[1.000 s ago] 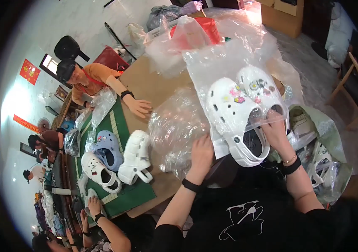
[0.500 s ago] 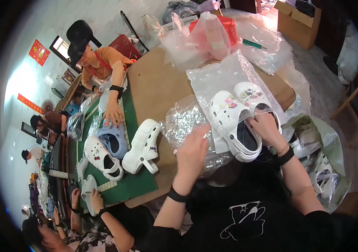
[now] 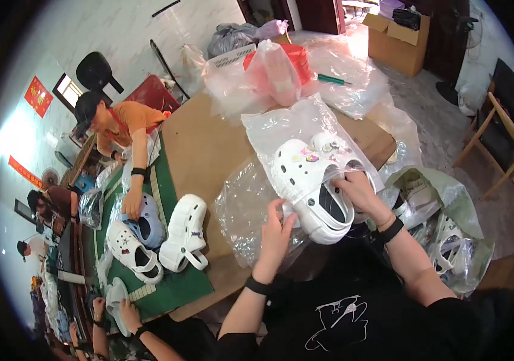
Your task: Packing decorated rubber clogs into plastic bags and placing them into a larger shipping sack.
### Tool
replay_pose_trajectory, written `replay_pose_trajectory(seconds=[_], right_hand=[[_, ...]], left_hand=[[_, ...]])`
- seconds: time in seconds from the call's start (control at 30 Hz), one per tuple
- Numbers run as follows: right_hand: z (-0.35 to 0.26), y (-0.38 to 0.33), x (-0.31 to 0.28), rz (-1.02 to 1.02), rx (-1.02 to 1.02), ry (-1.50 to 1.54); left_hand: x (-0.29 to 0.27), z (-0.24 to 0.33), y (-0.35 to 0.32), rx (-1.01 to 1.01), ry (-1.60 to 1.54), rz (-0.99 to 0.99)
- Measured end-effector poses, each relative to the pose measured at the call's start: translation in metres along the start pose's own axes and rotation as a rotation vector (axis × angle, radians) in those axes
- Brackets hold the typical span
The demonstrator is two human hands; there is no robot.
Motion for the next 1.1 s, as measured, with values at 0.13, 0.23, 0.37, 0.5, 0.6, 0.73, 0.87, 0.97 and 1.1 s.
replay_pose_trajectory(seconds=[0.13,0.23,0.37,0.5,0.6,0.73,0.87,0.97,1.1], right_hand=[[0.018,0.000,-0.007,0.087,0.112,0.169],[0.008,-0.004,-0.012,0.207,0.038,0.484],[-0.023,-0.016,-0.005,0.201,0.187,1.288],[0.012,-0.048,0.009,0.155,0.259,1.531],[0.021,-0.046,0.004,0.149,0.227,1.464],[0.055,-0.063,0.003,0.080,0.192,1.377],[0.075,-0.060,0.000,0.025,0.162,1.291],[0.070,-0.053,0.007,0.044,0.135,1.223],[0.064,-0.041,0.002,0.134,0.108,1.132]], left_hand=[[0.004,0.041,-0.009,0.382,0.199,0.040],[0.000,0.076,-0.026,0.770,0.305,-0.089],[-0.002,0.025,-0.023,0.464,-0.214,0.071],[0.039,0.018,-0.015,0.269,-0.383,-0.190],[0.038,0.026,-0.008,0.255,-0.330,-0.189],[0.040,0.017,-0.001,0.444,-0.270,-0.179],[0.034,0.031,0.001,0.563,-0.058,-0.089],[0.037,0.027,-0.009,0.547,0.056,-0.075],[0.040,0.034,-0.054,0.585,-0.112,-0.223]])
Point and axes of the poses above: each hand's wrist, its own y-axis towards the middle knuckle, its own x-axis out of the palm, z = x × y, the point moved 4 cm from there along y, towards the middle knuckle, and after that the axes turned 5 degrees about -y, right-handed, at the moved point
